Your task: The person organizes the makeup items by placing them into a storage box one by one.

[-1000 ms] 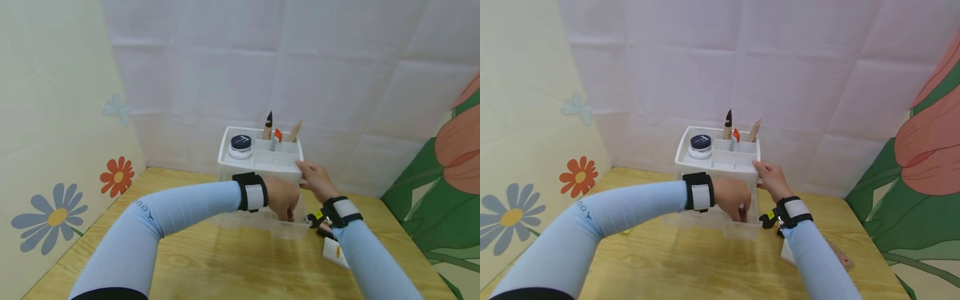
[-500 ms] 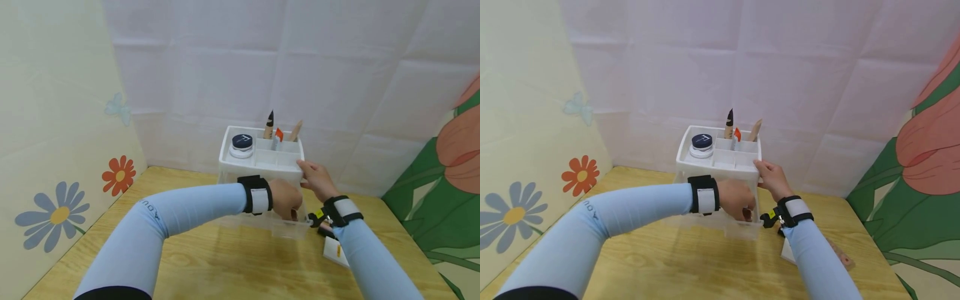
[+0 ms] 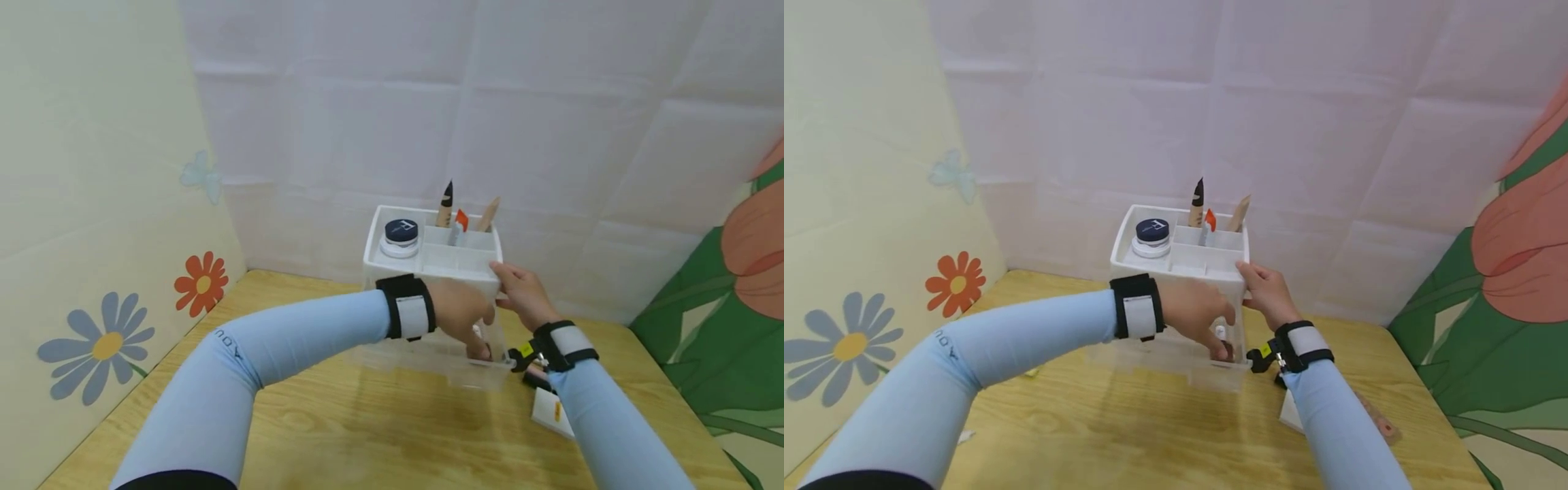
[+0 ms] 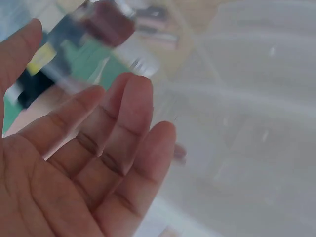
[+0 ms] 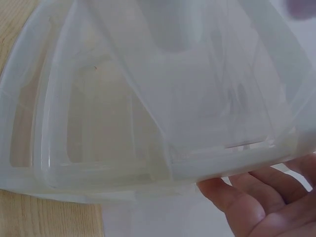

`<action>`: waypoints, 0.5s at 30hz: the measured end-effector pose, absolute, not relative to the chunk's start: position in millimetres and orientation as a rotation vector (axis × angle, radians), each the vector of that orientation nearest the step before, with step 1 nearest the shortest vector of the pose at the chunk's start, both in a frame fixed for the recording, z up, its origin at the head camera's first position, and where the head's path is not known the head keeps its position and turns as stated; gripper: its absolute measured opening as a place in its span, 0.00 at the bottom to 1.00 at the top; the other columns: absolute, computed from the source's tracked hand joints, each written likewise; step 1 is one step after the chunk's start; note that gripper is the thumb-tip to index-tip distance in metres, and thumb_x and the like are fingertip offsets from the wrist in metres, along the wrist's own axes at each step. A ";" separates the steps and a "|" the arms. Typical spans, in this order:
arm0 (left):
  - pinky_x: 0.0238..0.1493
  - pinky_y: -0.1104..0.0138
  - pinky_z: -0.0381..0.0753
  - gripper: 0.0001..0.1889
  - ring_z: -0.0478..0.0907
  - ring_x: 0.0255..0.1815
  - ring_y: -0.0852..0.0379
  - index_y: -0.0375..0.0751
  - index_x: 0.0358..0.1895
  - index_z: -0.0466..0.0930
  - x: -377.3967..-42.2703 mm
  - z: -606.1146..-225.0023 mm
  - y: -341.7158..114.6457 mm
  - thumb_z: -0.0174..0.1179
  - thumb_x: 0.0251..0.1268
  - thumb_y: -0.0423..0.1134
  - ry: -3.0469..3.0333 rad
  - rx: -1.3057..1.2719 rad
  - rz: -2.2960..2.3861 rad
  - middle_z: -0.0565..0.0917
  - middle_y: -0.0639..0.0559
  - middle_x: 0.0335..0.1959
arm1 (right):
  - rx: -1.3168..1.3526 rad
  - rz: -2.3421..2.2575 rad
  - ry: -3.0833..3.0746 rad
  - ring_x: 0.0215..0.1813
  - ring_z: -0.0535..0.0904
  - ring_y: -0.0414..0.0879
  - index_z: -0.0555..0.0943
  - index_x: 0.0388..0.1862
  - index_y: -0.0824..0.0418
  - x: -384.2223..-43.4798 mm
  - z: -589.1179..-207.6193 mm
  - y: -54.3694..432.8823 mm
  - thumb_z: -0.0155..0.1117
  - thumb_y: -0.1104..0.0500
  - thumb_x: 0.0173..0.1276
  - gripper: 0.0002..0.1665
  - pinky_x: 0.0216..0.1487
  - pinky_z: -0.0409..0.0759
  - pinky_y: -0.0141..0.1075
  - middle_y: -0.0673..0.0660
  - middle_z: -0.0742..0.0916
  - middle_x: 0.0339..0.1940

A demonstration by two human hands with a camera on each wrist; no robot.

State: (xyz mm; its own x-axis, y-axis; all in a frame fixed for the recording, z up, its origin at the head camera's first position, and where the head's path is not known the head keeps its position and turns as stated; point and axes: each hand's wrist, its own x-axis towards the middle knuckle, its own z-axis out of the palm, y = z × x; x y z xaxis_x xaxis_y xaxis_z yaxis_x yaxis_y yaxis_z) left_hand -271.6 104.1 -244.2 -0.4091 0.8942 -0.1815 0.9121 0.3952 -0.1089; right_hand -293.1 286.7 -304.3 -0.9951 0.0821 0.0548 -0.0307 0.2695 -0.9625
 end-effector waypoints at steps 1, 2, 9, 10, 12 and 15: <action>0.48 0.68 0.75 0.31 0.76 0.48 0.61 0.49 0.60 0.79 -271.0 -238.9 101.6 0.61 0.59 0.64 2.558 1.633 -0.279 0.81 0.57 0.51 | -0.048 1.842 -2.425 0.67 0.66 0.61 0.63 0.72 0.71 -293.0 -304.5 286.8 0.47 0.37 0.74 0.44 0.49 0.80 0.38 0.71 0.69 0.68; 0.47 0.68 0.75 0.31 0.76 0.48 0.61 0.49 0.61 0.78 -270.0 -233.7 99.0 0.61 0.59 0.64 2.573 1.629 -0.270 0.81 0.57 0.52 | -0.048 1.837 -2.428 0.67 0.66 0.61 0.63 0.72 0.71 -293.0 -304.7 287.3 0.47 0.36 0.74 0.44 0.47 0.81 0.36 0.71 0.69 0.68; 0.45 0.67 0.76 0.30 0.77 0.46 0.60 0.49 0.61 0.79 -259.6 -195.9 67.2 0.61 0.60 0.63 2.645 1.618 -0.137 0.82 0.54 0.52 | -0.048 1.845 -2.420 0.64 0.69 0.57 0.65 0.70 0.71 -294.6 -306.1 287.1 0.48 0.35 0.72 0.46 0.44 0.81 0.33 0.70 0.71 0.66; 0.44 0.67 0.77 0.30 0.78 0.44 0.61 0.49 0.60 0.79 -258.0 -191.0 60.9 0.61 0.60 0.62 2.657 1.613 -0.117 0.83 0.54 0.50 | -0.044 1.844 -2.418 0.64 0.69 0.57 0.65 0.70 0.71 -294.5 -306.2 287.4 0.48 0.35 0.72 0.46 0.45 0.81 0.33 0.70 0.71 0.66; 0.40 0.67 0.77 0.29 0.77 0.40 0.61 0.49 0.59 0.80 -255.0 -182.2 46.9 0.61 0.60 0.62 2.680 1.597 -0.093 0.83 0.55 0.45 | -0.036 1.841 -2.422 0.65 0.68 0.58 0.64 0.71 0.71 -294.0 -306.1 288.5 0.47 0.35 0.72 0.46 0.47 0.81 0.36 0.70 0.71 0.67; 0.35 0.69 0.76 0.28 0.76 0.36 0.63 0.51 0.59 0.80 -252.5 -175.2 24.8 0.61 0.60 0.63 2.728 1.560 -0.094 0.83 0.58 0.40 | -0.027 1.822 -2.436 0.67 0.67 0.61 0.62 0.72 0.70 -292.3 -305.0 290.6 0.46 0.35 0.73 0.46 0.53 0.79 0.43 0.70 0.70 0.68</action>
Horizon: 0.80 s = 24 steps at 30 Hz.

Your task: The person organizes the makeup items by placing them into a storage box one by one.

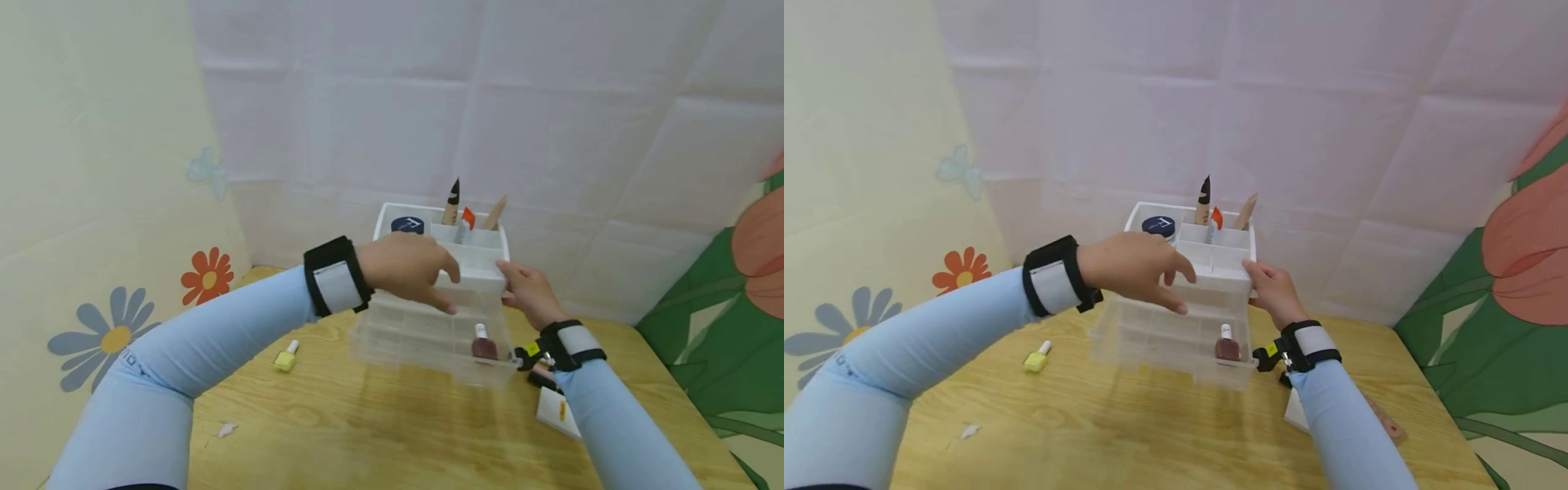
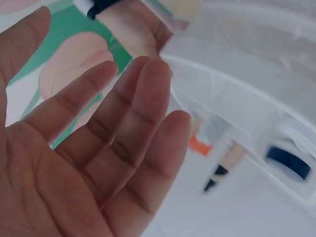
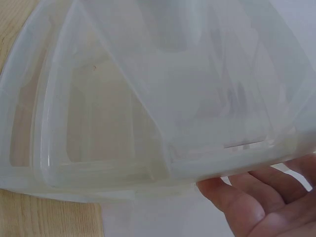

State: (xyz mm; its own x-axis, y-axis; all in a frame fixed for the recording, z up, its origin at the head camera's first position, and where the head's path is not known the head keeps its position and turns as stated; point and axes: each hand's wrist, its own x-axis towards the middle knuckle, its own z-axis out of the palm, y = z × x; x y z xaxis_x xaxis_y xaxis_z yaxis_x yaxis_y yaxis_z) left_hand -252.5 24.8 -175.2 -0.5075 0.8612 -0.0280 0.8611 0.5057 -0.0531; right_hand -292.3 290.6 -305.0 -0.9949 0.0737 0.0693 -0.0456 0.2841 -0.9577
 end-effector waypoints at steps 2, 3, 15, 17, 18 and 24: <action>0.35 0.69 0.76 0.28 0.76 0.36 0.64 0.52 0.59 0.80 -250.9 -174.6 9.7 0.61 0.60 0.63 -2.729 -1.515 0.101 0.83 0.58 0.39 | -0.024 1.813 -2.452 0.68 0.66 0.61 0.61 0.73 0.69 -291.1 -304.2 292.2 0.45 0.34 0.73 0.46 0.56 0.76 0.48 0.70 0.69 0.69; 0.35 0.69 0.76 0.28 0.77 0.37 0.64 0.52 0.59 0.80 -250.6 -175.5 2.1 0.61 0.60 0.62 -2.726 -1.500 0.103 0.83 0.58 0.39 | -0.022 1.808 -2.459 0.68 0.66 0.61 0.61 0.74 0.68 -290.6 -303.9 292.9 0.45 0.34 0.73 0.46 0.57 0.75 0.50 0.69 0.69 0.69; 0.39 0.62 0.81 0.23 0.81 0.37 0.57 0.44 0.50 0.85 -250.9 -200.7 -78.1 0.69 0.56 0.53 -2.617 -1.340 0.023 0.86 0.53 0.40 | -0.026 1.832 -2.439 0.62 0.71 0.55 0.63 0.72 0.70 -287.4 -305.7 295.1 0.46 0.34 0.73 0.46 0.47 0.81 0.36 0.70 0.71 0.66; 0.37 0.63 0.81 0.22 0.81 0.36 0.57 0.43 0.49 0.85 -254.0 -207.8 -89.9 0.71 0.54 0.52 -2.619 -1.323 0.014 0.86 0.53 0.38 | -0.034 1.837 -2.441 0.64 0.70 0.58 0.62 0.73 0.69 -287.2 -305.4 295.9 0.46 0.34 0.72 0.46 0.51 0.80 0.40 0.70 0.70 0.67; 0.36 0.63 0.81 0.22 0.80 0.36 0.57 0.44 0.49 0.85 -255.6 -212.0 -95.6 0.72 0.53 0.52 -2.637 -1.314 0.007 0.86 0.54 0.38 | -0.040 1.836 -2.444 0.66 0.69 0.59 0.62 0.73 0.69 -287.1 -305.2 296.2 0.46 0.33 0.72 0.47 0.53 0.79 0.42 0.70 0.70 0.68; 0.34 0.63 0.81 0.26 0.80 0.35 0.58 0.45 0.50 0.85 -266.5 -250.2 -127.1 0.76 0.46 0.51 -2.805 -1.283 0.067 0.85 0.55 0.36 | -0.056 1.825 -2.458 0.68 0.66 0.62 0.61 0.74 0.67 -285.8 -304.7 297.8 0.47 0.32 0.70 0.49 0.58 0.73 0.51 0.69 0.69 0.70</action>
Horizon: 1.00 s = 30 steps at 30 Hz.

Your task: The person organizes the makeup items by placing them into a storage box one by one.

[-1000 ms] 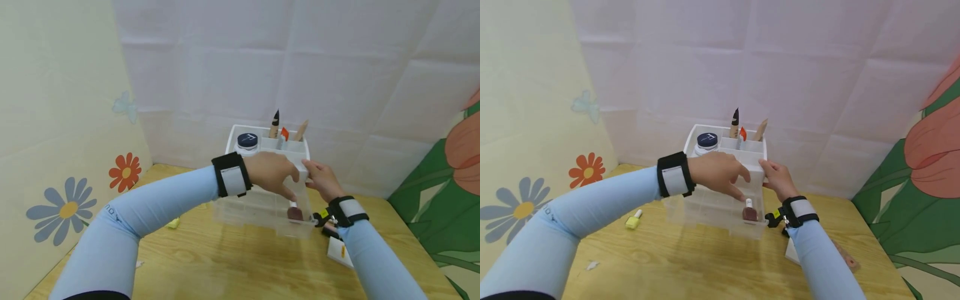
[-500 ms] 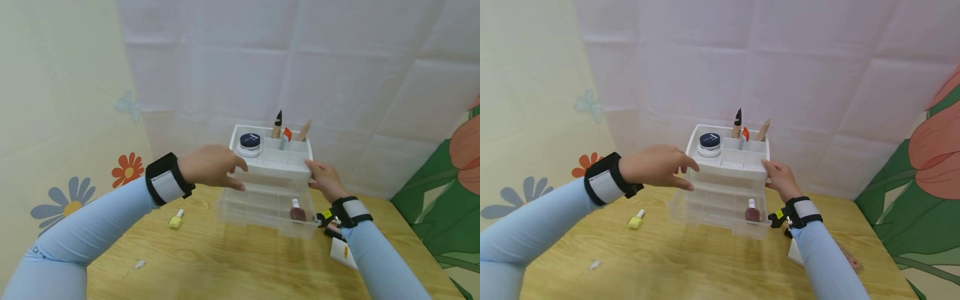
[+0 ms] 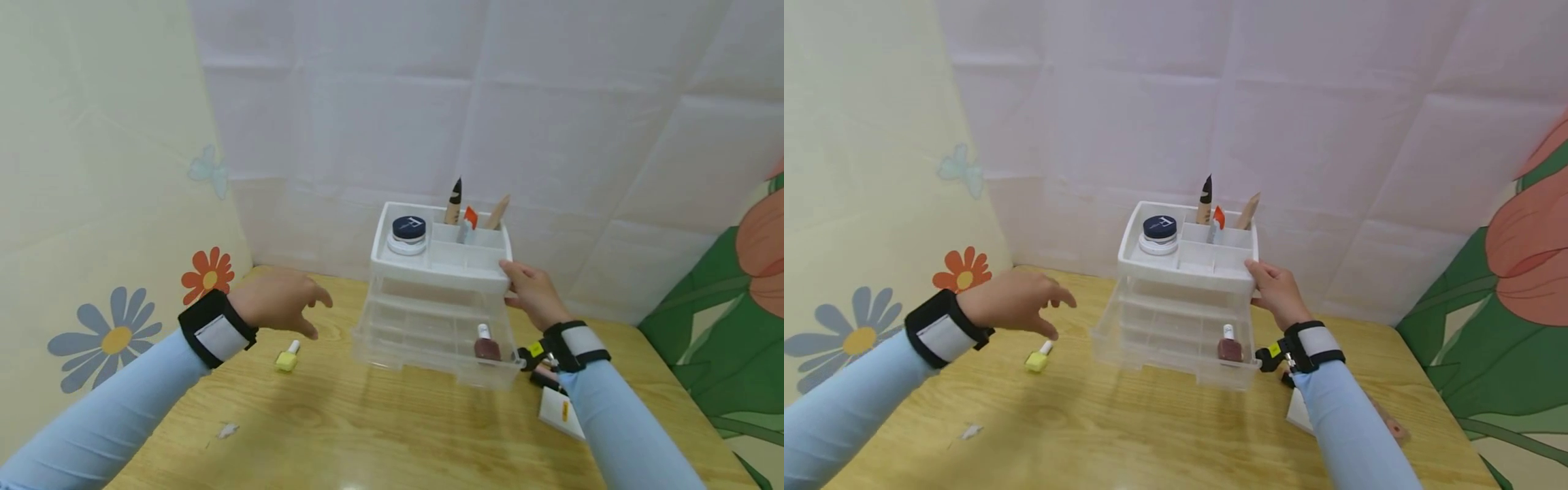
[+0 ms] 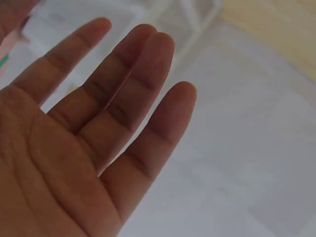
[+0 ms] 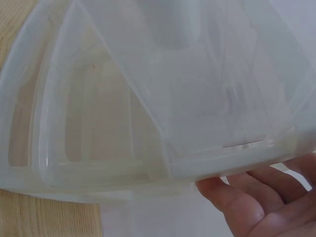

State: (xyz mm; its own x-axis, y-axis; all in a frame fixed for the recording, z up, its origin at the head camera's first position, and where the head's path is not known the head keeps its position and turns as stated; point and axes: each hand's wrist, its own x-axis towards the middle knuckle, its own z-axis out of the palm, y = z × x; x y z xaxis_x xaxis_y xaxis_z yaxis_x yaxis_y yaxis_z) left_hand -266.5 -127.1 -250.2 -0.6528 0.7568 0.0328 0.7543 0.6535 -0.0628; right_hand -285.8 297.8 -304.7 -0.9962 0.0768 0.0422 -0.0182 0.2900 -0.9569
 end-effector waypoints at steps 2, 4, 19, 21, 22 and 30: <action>0.35 0.63 0.81 0.26 0.81 0.35 0.58 0.45 0.49 0.85 -271.1 -265.9 -135.6 0.77 0.45 0.50 -2.867 -1.257 0.090 0.85 0.55 0.36 | -0.050 1.825 -2.461 0.68 0.66 0.62 0.60 0.74 0.67 -285.6 -304.6 298.0 0.47 0.32 0.70 0.49 0.58 0.73 0.51 0.69 0.69 0.70; 0.37 0.62 0.81 0.26 0.81 0.36 0.57 0.44 0.49 0.85 -276.4 -280.7 -142.0 0.77 0.44 0.49 -2.930 -1.225 0.091 0.85 0.53 0.37 | -0.049 1.825 -2.463 0.68 0.66 0.62 0.60 0.74 0.67 -285.6 -304.3 298.1 0.47 0.31 0.70 0.49 0.58 0.74 0.51 0.69 0.69 0.70; 0.41 0.54 0.81 0.22 0.81 0.41 0.48 0.42 0.44 0.86 -301.0 -357.8 -164.1 0.79 0.40 0.41 -3.073 -1.080 0.107 0.85 0.48 0.40 | -0.055 1.814 -2.467 0.69 0.65 0.62 0.61 0.74 0.67 -283.9 -302.5 296.5 0.46 0.32 0.71 0.47 0.59 0.72 0.53 0.68 0.68 0.70; 0.40 0.54 0.81 0.21 0.80 0.40 0.49 0.43 0.42 0.86 -303.0 -363.7 -166.5 0.79 0.40 0.40 -3.078 -1.068 0.116 0.85 0.49 0.38 | -0.051 1.814 -2.467 0.69 0.64 0.62 0.60 0.74 0.67 -284.3 -302.5 296.2 0.46 0.32 0.71 0.48 0.59 0.72 0.53 0.68 0.68 0.71; 0.39 0.54 0.81 0.20 0.80 0.39 0.49 0.43 0.41 0.86 -303.5 -365.9 -167.3 0.79 0.39 0.39 -3.080 -1.063 0.120 0.85 0.49 0.37 | -0.050 1.814 -2.467 0.70 0.64 0.62 0.60 0.74 0.67 -284.4 -302.5 295.9 0.46 0.32 0.71 0.48 0.59 0.72 0.54 0.68 0.68 0.71; 0.40 0.54 0.81 0.18 0.81 0.38 0.50 0.43 0.40 0.86 -303.3 -378.2 -169.0 0.78 0.40 0.36 -3.117 -1.053 0.089 0.85 0.49 0.38 | -0.063 1.815 -2.464 0.69 0.65 0.62 0.60 0.74 0.67 -283.9 -303.0 295.5 0.45 0.33 0.72 0.47 0.59 0.72 0.53 0.69 0.68 0.70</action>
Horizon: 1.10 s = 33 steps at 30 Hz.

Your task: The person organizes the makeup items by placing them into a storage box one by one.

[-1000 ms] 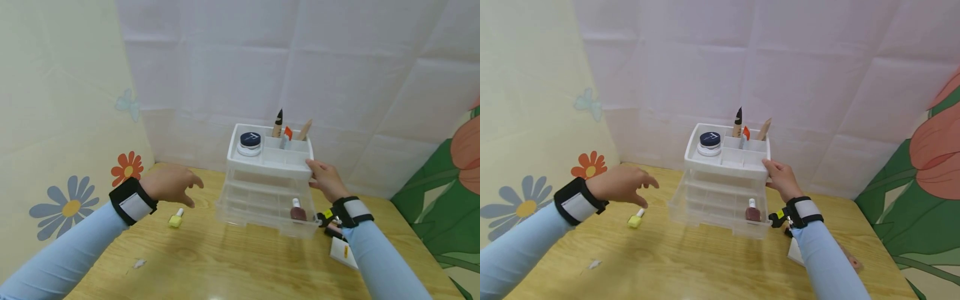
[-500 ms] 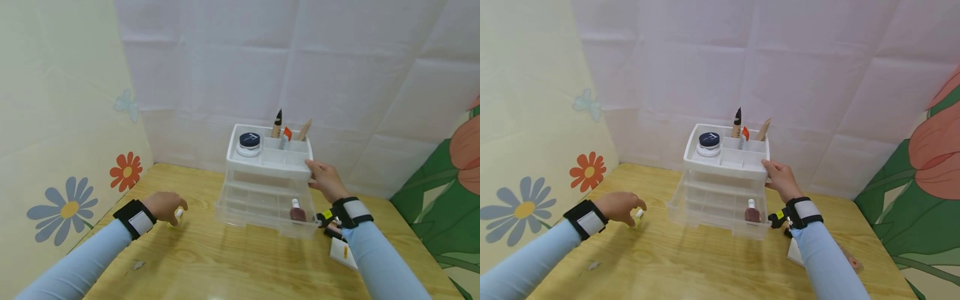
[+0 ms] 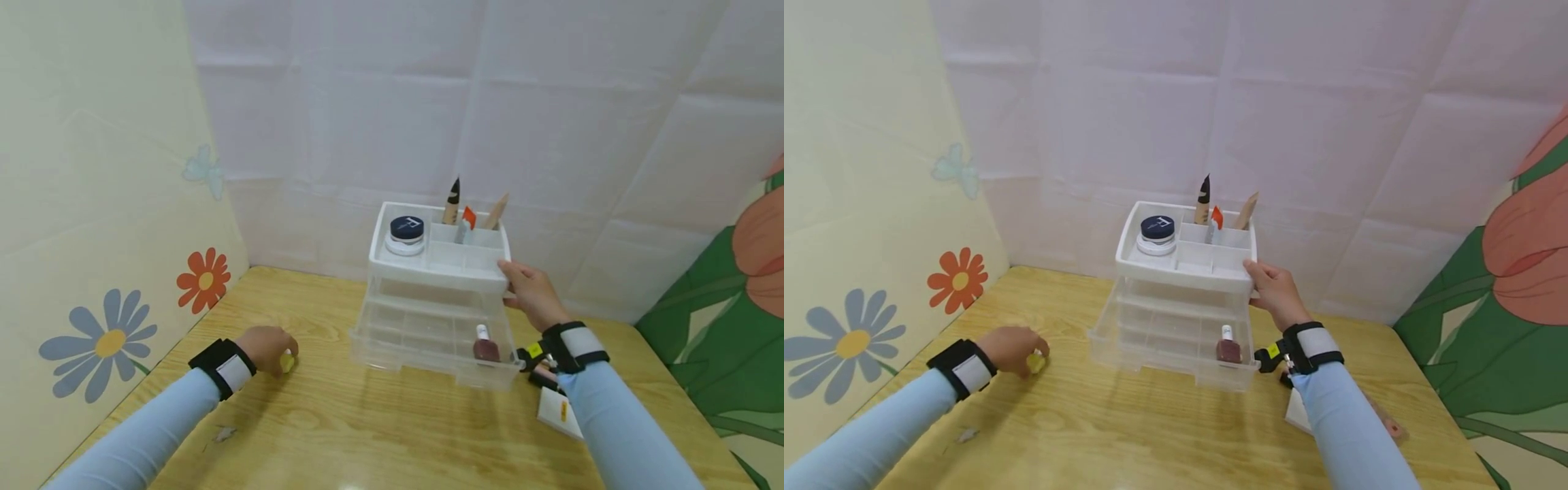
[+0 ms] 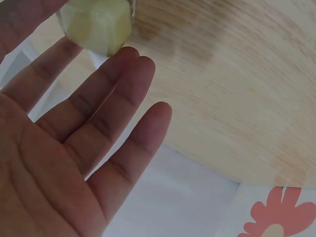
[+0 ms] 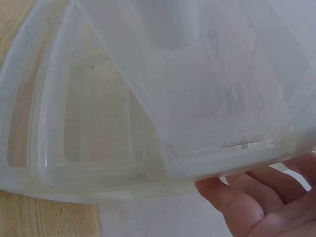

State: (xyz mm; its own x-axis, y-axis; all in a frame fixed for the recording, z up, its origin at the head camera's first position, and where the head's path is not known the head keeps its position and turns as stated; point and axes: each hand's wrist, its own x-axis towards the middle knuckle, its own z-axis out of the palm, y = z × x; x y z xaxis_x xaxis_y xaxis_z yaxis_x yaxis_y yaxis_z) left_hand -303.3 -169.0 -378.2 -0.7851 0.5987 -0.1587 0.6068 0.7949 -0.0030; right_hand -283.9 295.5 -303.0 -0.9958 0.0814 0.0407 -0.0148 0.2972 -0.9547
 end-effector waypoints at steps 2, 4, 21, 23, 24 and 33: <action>0.39 0.54 0.81 0.17 0.81 0.37 0.51 0.43 0.39 0.87 -302.9 -380.8 -168.9 0.78 0.40 0.35 2.843 0.977 -0.078 0.85 0.49 0.37 | -0.067 1.813 -2.464 0.69 0.65 0.62 0.60 0.74 0.67 -283.6 -302.9 295.7 0.45 0.34 0.73 0.46 0.59 0.72 0.53 0.69 0.68 0.70; 0.38 0.55 0.81 0.17 0.80 0.36 0.51 0.43 0.38 0.86 -302.6 -383.7 -169.3 0.78 0.39 0.34 2.863 0.997 -0.070 0.85 0.49 0.36 | -0.067 1.819 -2.458 0.69 0.65 0.61 0.60 0.74 0.68 -283.2 -302.6 295.4 0.45 0.34 0.73 0.46 0.59 0.72 0.53 0.69 0.68 0.70; 0.36 0.57 0.81 0.15 0.79 0.33 0.52 0.43 0.35 0.86 -303.2 -389.2 -168.0 0.78 0.39 0.37 2.916 1.039 -0.080 0.84 0.51 0.31 | -0.089 1.829 -2.441 0.69 0.65 0.61 0.60 0.74 0.67 -283.6 -303.6 295.6 0.46 0.34 0.73 0.46 0.59 0.72 0.53 0.69 0.68 0.70; 0.35 0.57 0.81 0.16 0.79 0.33 0.52 0.43 0.35 0.86 -302.0 -386.7 -167.9 0.79 0.39 0.37 2.923 1.045 -0.083 0.84 0.51 0.31 | -0.082 1.823 -2.448 0.69 0.65 0.61 0.60 0.75 0.66 -284.4 -304.2 295.5 0.46 0.34 0.73 0.46 0.59 0.72 0.52 0.69 0.68 0.70; 0.35 0.57 0.81 0.16 0.79 0.33 0.52 0.43 0.35 0.86 -301.5 -385.1 -167.7 0.79 0.39 0.37 2.928 1.055 -0.088 0.84 0.51 0.31 | -0.080 1.822 -2.447 0.69 0.65 0.61 0.60 0.75 0.66 -284.8 -304.3 295.7 0.46 0.34 0.73 0.46 0.59 0.72 0.53 0.69 0.68 0.70; 0.31 0.60 0.81 0.16 0.78 0.29 0.55 0.41 0.36 0.86 -296.4 -346.4 -157.8 0.78 0.42 0.41 2.960 1.222 -0.106 0.84 0.50 0.30 | -0.076 1.843 -2.433 0.69 0.65 0.61 0.59 0.75 0.68 -284.1 -302.8 294.4 0.46 0.35 0.73 0.46 0.60 0.71 0.52 0.70 0.68 0.70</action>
